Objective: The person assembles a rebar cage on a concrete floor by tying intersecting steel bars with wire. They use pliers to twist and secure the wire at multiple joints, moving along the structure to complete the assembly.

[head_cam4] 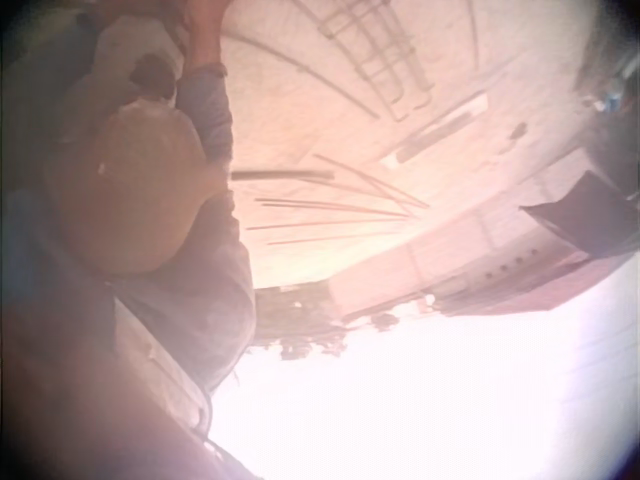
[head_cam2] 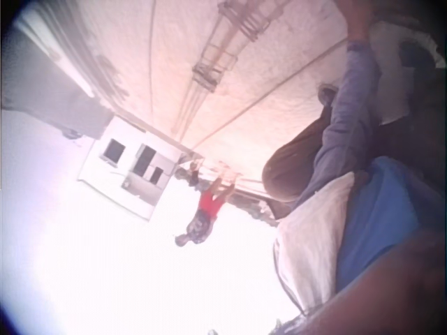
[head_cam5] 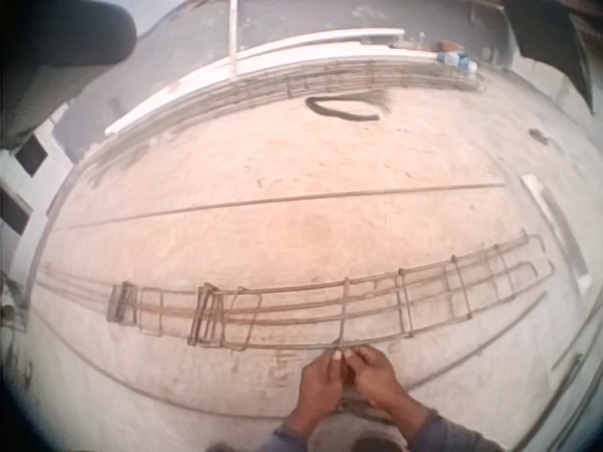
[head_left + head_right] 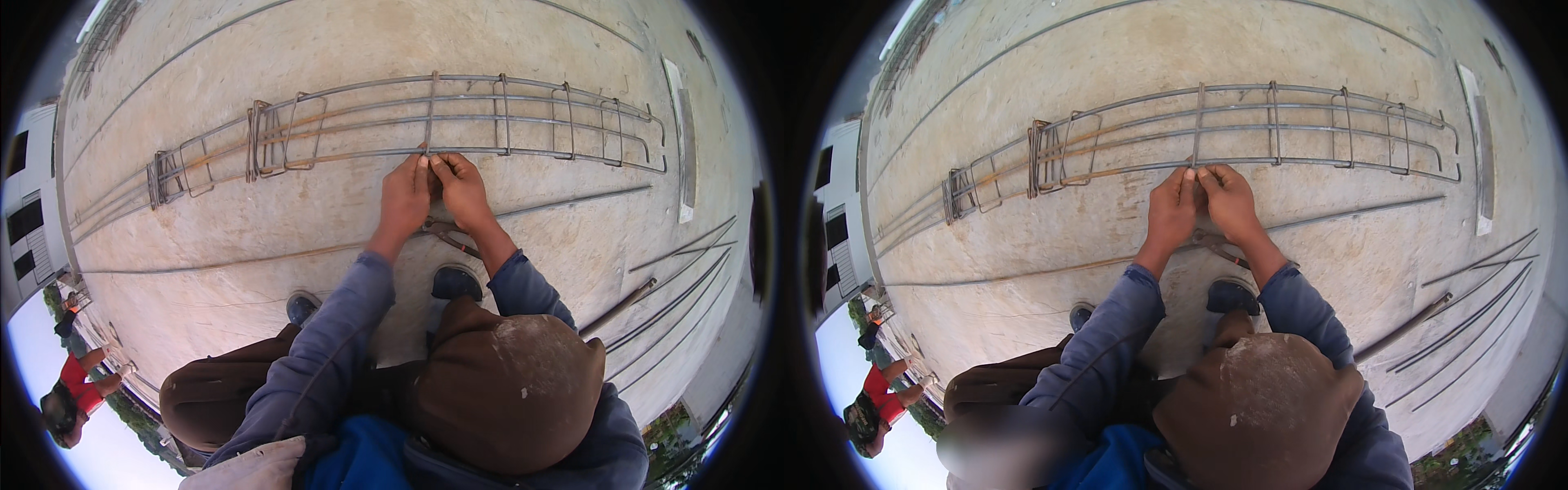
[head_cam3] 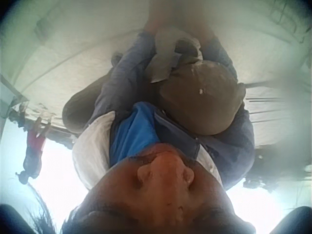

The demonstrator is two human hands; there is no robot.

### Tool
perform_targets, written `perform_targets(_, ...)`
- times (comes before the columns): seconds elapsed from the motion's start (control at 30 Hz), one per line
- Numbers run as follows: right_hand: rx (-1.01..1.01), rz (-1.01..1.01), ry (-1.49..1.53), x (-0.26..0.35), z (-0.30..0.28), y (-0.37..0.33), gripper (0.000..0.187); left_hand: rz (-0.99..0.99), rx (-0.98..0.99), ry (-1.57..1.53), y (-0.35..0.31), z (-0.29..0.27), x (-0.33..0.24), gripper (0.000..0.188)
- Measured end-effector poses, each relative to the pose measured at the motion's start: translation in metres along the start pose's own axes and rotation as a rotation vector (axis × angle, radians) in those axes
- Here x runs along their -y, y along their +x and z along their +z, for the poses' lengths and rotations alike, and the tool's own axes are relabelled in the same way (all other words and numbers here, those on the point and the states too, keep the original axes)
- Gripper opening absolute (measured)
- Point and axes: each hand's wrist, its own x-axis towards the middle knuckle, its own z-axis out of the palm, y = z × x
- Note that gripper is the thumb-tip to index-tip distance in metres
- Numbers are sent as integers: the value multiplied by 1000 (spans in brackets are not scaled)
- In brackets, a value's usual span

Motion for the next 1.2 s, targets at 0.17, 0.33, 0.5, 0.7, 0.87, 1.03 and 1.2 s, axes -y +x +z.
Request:
perform_targets(0.17, -130, -179, -63, -10, 11, -3, 24, -36, 37, -14, -1, -4, -9, 38)
perform_targets(0.33, -128, -150, 9, -5, 9, -4, 24, -92, -74, -16, -1, 3, -23, 39)
perform_targets(0.5, -75, -87, 157, -2, 0, 2, 28, -50, -25, -35, -2, 0, -22, 35)
perform_targets(0.7, 8, 43, 197, 10, -5, -7, 24, 43, 87, -119, 2, -11, 15, 29)
perform_targets(0.87, 116, 66, 219, 23, -9, -22, 12, -166, 115, -431, -2, 1, 17, 36)
perform_targets(1.03, 52, 90, 340, 25, 0, -23, 9, -340, 127, -879, 0, 12, 8, 41)
perform_targets(1.2, 60, 45, 363, 27, -1, -22, 8, -430, 143, -1046, 2, 12, 2, 41)
